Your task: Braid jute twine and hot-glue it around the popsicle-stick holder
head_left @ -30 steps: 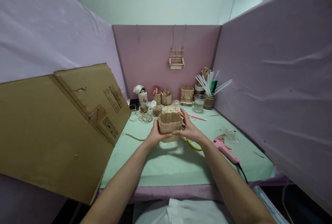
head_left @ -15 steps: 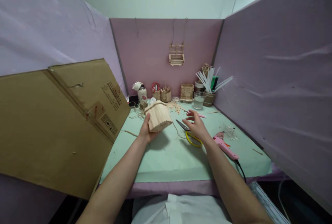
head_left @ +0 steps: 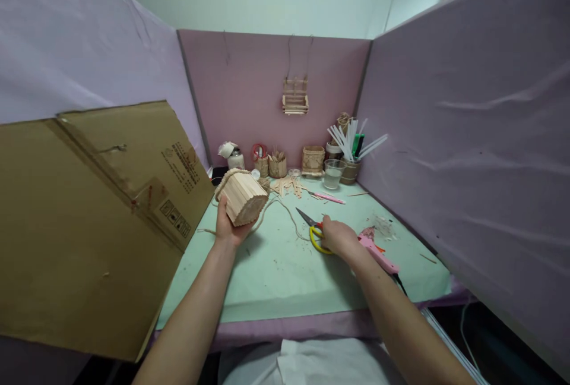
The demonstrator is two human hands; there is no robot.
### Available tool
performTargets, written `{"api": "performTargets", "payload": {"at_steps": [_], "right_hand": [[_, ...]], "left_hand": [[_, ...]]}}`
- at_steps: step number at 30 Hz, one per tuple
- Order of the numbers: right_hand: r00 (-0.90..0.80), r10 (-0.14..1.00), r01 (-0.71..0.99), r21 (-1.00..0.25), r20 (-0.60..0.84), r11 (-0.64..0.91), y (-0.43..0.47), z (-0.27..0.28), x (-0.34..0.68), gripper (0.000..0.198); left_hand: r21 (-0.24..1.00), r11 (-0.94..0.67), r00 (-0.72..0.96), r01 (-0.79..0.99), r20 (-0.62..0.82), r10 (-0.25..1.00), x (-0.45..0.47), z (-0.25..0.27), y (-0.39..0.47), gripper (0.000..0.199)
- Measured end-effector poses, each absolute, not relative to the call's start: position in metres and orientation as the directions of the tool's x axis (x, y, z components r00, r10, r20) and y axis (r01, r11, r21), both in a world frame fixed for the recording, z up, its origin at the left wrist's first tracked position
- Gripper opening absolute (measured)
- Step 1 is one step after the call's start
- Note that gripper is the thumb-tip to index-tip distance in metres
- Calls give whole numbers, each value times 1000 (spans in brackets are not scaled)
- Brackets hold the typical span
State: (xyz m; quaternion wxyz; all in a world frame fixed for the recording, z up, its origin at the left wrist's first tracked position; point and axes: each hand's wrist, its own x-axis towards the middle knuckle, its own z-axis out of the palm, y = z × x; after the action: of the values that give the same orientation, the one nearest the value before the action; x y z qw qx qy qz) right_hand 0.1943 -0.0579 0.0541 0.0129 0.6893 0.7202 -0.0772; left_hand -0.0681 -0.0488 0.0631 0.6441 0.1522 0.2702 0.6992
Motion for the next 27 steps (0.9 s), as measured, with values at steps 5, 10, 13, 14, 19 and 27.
{"api": "performTargets", "payload": {"at_steps": [5, 10, 13, 14, 19, 27], "right_hand": [[-53, 996, 997, -56, -78, 49, -50, 78, 206, 37], [39, 999, 999, -14, -20, -40, -14, 109, 258, 41], [112, 993, 994, 8, -23, -112, 12, 115, 303, 36], [141, 989, 990, 16, -35, -140, 19, 113, 316, 31], [236, 963, 972, 36, -131, -234, 43, 83, 355, 27], [235, 965, 971, 61, -119, -229, 57, 37, 354, 34]], "left_hand": [[582, -19, -98, -813, -105, 990, -68, 64, -49, 58], [584, -23, -89, -811, -85, 992, -67, 65, -51, 55], [590, -6, -70, -807, -85, 994, -66, 64, -51, 57], [594, 3, -65, -804, -93, 994, -65, 64, -51, 57], [619, 28, -67, -785, -130, 989, -65, 59, -48, 59], [655, 69, 12, -752, -92, 996, -67, 49, -44, 65]]}}
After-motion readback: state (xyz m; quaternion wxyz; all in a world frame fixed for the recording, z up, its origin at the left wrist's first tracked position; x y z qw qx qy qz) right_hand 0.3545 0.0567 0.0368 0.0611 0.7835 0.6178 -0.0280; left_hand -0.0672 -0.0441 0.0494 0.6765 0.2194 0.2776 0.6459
